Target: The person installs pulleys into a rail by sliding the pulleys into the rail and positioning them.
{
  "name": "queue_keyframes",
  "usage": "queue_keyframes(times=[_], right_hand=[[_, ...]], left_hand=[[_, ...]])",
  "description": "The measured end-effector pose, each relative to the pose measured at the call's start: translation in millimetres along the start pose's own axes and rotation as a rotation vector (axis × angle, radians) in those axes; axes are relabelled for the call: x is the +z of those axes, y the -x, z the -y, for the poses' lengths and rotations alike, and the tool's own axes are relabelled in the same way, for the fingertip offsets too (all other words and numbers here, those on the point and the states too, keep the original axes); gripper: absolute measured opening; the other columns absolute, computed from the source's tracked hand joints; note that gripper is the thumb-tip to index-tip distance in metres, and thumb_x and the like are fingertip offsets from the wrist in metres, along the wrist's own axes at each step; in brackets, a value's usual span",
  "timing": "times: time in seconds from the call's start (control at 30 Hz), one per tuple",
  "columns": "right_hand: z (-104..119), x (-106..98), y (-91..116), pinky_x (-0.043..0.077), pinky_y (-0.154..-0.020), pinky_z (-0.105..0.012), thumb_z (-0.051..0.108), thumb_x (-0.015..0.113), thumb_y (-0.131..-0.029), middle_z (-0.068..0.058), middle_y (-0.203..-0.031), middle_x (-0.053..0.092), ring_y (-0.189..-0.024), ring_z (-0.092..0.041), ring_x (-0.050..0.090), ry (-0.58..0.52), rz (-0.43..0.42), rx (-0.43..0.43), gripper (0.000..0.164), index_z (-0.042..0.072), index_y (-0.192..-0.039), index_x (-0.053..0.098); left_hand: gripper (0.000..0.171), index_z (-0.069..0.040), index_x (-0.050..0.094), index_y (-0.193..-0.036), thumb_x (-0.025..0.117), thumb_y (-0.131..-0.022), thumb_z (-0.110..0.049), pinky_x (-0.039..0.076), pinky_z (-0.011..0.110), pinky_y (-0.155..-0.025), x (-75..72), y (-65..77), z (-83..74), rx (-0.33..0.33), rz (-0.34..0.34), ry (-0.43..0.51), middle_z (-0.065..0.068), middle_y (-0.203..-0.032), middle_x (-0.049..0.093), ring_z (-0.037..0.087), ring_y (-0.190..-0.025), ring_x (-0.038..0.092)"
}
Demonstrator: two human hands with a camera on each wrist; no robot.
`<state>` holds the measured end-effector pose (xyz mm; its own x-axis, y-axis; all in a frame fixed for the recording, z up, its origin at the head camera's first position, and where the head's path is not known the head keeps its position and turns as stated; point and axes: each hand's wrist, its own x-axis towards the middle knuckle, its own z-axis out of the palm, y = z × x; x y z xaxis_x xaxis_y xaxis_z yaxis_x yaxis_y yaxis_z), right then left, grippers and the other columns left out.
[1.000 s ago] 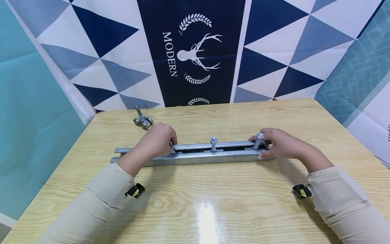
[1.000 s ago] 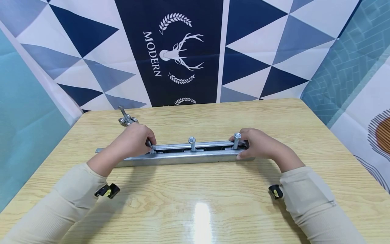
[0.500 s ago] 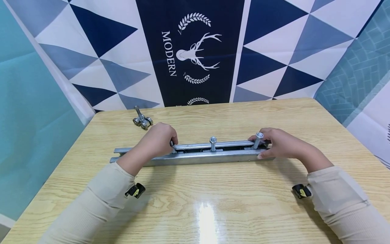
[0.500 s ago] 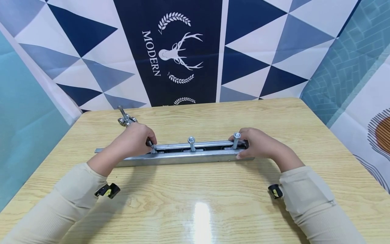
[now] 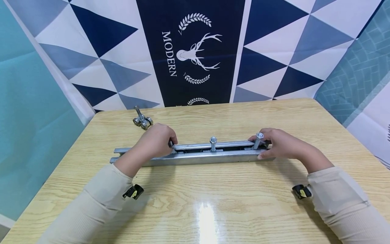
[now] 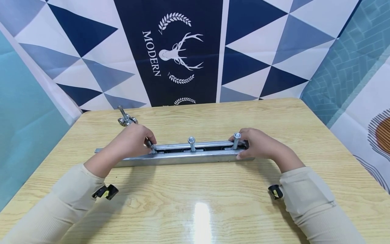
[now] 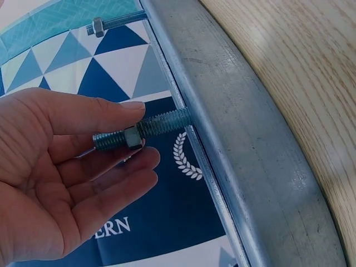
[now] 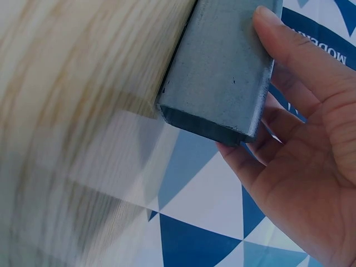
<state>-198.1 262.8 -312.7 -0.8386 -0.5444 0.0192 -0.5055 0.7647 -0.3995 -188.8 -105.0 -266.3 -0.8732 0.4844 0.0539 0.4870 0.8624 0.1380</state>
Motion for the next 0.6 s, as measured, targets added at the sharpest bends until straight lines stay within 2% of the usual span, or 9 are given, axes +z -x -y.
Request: queue_keyframes(times=[0.23,0.4,0.6], right_hand=[[0.9,-0.4,0.0,0.041,-0.067,-0.033,0.022,0.079,-0.064,0.002,-0.091,0.053,-0.081,-0.017,0.047,0.005,0.002,-0.001,0.053,0.013,-0.113,0.061],[-0.3,0.2,0.2,0.041,-0.067,-0.034,0.022,0.079,-0.064,0.002,-0.091,0.054,-0.082,-0.017,0.047,0.004,-0.001,-0.002,0.054,0.013,-0.114,0.061],[-1.3,0.6,-0.4,0.036,-0.062,-0.030,0.023,0.078,-0.064,0.002,-0.087,0.052,-0.075,-0.018,0.043,0.014,0.006,-0.002,0.054,0.014,-0.114,0.060]], left_hand=[[0.026,-0.009,0.068,-0.091,0.069,-0.066,-0.003,0.046,0.028,-0.067,0.4,6.4,8.7,0.028,-0.021,0.053,-0.002,-0.079,0.061,0.011,-0.072,0.054],[0.028,-0.009,0.067,-0.094,0.069,-0.067,-0.001,0.047,0.027,-0.066,4.3,12.1,21.1,0.055,-0.090,0.092,0.000,-0.085,0.060,0.015,-0.076,0.056],[0.028,-0.007,0.066,-0.095,0.071,-0.068,-0.006,0.047,0.028,-0.066,4.2,17.7,32.4,0.026,-0.155,0.127,0.004,-0.089,0.060,0.016,-0.076,0.056]])
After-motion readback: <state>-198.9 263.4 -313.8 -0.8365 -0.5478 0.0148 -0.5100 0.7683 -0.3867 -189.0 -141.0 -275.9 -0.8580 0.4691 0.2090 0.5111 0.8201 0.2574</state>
